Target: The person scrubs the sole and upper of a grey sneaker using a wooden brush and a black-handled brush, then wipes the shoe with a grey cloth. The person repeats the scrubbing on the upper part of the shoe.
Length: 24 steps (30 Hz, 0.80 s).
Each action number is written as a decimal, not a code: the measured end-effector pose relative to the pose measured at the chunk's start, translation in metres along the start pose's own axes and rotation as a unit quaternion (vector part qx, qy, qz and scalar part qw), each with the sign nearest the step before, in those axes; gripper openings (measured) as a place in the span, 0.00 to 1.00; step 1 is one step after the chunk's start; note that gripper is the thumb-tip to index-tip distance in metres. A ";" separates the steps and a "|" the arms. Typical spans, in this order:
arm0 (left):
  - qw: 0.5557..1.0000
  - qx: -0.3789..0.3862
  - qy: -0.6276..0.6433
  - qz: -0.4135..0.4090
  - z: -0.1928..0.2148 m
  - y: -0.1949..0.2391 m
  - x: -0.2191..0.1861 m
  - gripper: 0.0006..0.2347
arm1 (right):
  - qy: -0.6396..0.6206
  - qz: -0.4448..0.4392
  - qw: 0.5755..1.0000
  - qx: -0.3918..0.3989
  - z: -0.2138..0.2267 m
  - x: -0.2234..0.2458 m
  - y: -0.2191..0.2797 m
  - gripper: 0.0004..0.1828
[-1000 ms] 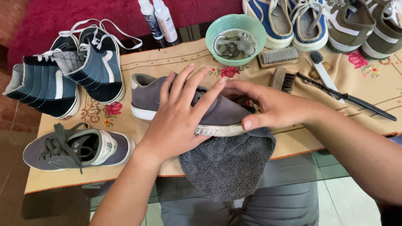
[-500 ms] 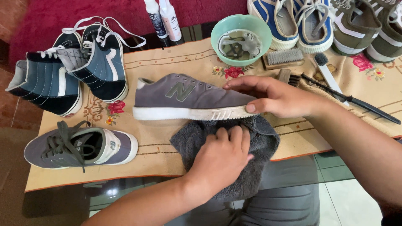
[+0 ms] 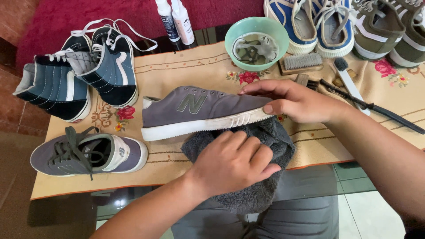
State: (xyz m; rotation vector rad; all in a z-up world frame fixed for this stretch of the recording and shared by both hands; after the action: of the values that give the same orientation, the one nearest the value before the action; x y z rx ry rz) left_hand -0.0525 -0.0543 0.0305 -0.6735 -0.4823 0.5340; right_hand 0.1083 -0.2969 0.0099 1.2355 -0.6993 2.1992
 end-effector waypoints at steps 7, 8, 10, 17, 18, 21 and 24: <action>0.966 -0.026 -0.004 0.256 0.072 -0.017 0.088 0.17 | -0.020 0.042 0.998 0.053 0.008 0.018 -0.001 0.38; 0.947 0.095 0.038 0.306 0.074 -0.012 0.098 0.25 | -0.021 0.060 0.996 0.064 0.010 0.024 -0.001 0.38; 0.909 0.214 0.080 0.349 0.077 -0.006 0.110 0.32 | -0.021 0.079 0.994 0.077 0.012 0.028 -0.001 0.37; 0.830 0.408 0.149 0.350 0.063 -0.018 0.118 0.36 | -0.048 0.087 0.995 0.034 0.012 0.017 0.000 0.34; 0.836 0.420 0.138 0.326 0.059 -0.018 0.121 0.37 | -0.016 0.094 0.995 0.019 0.013 0.017 0.000 0.32; 0.852 0.411 0.141 0.293 0.052 -0.018 0.130 0.32 | -0.104 0.057 0.993 -0.018 0.006 0.007 0.001 0.32; 0.833 0.414 0.148 0.336 0.062 -0.030 0.130 0.26 | -0.095 0.089 0.988 -0.078 0.008 0.013 0.002 0.30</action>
State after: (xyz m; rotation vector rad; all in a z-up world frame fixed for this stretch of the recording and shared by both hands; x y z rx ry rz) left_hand 0.0206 0.0320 0.1253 -0.0430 0.3249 1.1885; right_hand 0.1061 -0.3011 0.0244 1.3577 -1.0749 2.1343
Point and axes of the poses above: each hand's wrist, its own y-axis away from the middle knuckle, its own z-axis out of the back of the hand, x = y × z, the point moved 1 cm from there along -y, towards the middle knuckle, and after that the axes turned 7 degrees about -x, right-handed, at the moved point
